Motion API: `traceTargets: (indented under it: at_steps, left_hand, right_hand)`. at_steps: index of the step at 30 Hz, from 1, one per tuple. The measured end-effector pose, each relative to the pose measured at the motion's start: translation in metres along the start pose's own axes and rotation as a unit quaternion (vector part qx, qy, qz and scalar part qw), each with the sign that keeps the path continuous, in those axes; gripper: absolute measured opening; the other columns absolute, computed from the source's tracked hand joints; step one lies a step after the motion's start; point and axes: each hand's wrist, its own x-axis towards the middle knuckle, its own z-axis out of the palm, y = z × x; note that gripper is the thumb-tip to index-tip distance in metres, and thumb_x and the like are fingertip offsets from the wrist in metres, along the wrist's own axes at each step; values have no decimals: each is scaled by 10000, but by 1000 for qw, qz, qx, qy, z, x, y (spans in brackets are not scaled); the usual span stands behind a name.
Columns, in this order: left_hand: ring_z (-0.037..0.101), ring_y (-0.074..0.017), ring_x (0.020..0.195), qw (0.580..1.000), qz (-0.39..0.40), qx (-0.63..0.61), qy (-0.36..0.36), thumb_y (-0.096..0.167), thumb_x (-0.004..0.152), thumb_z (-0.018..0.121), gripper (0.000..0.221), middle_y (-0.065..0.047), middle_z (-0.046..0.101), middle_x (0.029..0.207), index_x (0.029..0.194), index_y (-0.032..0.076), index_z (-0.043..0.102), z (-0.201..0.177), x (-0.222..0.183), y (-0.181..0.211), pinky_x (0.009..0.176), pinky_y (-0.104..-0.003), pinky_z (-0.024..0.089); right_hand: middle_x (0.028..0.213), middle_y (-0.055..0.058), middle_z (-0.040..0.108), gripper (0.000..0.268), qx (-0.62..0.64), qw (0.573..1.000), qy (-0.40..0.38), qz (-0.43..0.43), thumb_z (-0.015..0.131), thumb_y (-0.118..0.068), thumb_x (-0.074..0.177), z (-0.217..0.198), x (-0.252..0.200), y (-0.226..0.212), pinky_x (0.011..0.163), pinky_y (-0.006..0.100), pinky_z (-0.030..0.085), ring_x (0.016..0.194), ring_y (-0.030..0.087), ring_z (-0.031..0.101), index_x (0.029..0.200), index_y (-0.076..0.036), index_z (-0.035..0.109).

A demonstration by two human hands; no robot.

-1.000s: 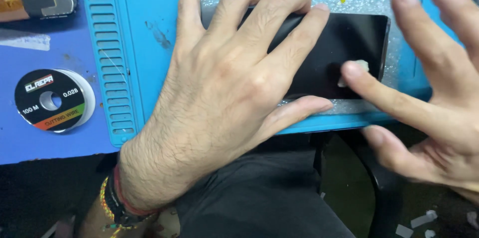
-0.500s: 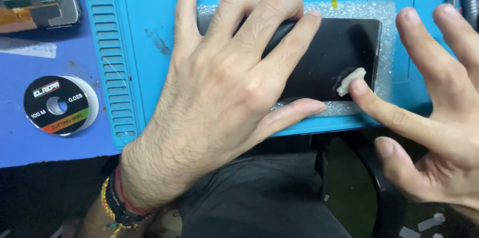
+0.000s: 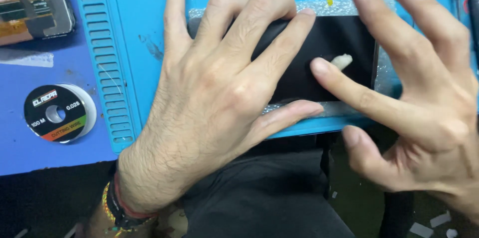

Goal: Cleaning a smartphone screen using a small cleaning pad on a repair mat

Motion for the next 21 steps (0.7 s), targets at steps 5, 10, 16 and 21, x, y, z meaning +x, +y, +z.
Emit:
traceTargets:
  at_steps: [5, 10, 16, 21]
  left_hand:
    - [574, -357, 1172, 1000, 2, 18, -4, 698, 911, 965, 906, -119, 593, 1389, 1418, 19, 643, 0, 0, -1, 1150, -792, 281]
    - [574, -389, 1161, 1000, 2, -7, -11, 633, 960, 968, 867, -156, 594, 1376, 1426, -15, 630, -2, 1, -1, 1165, -801, 231]
    - [578, -408, 1182, 1000, 2, -18, -3, 607, 1000, 894, 805, -180, 603, 1382, 1422, -33, 646, -1, 1, 0, 1160, -822, 197]
    - [585, -394, 1184, 1000, 2, -7, 1, 630, 1022, 872, 793, -158, 600, 1378, 1419, -19, 649, 0, 1, -1, 1152, -822, 224]
  right_hand:
    - [1609, 529, 412, 622, -50, 997, -58, 24, 414, -379, 945, -6, -24, 0, 1269, 805, 302, 1486, 771, 355, 1418, -71, 675]
    - [1608, 463, 456, 599, -48, 998, -5, -29, 503, -366, 1016, 0, -2, 5, 1225, 813, 435, 1487, 679, 385, 1464, -27, 713]
    - [1599, 452, 489, 616, -70, 998, -7, -3, 453, -407, 1021, -1, 1, -7, 1204, 754, 473, 1440, 720, 480, 1455, -66, 729]
    - [1591, 454, 467, 606, -33, 999, -11, 6, 412, -375, 1005, -4, -6, -8, 1229, 786, 410, 1472, 694, 397, 1411, -46, 720]
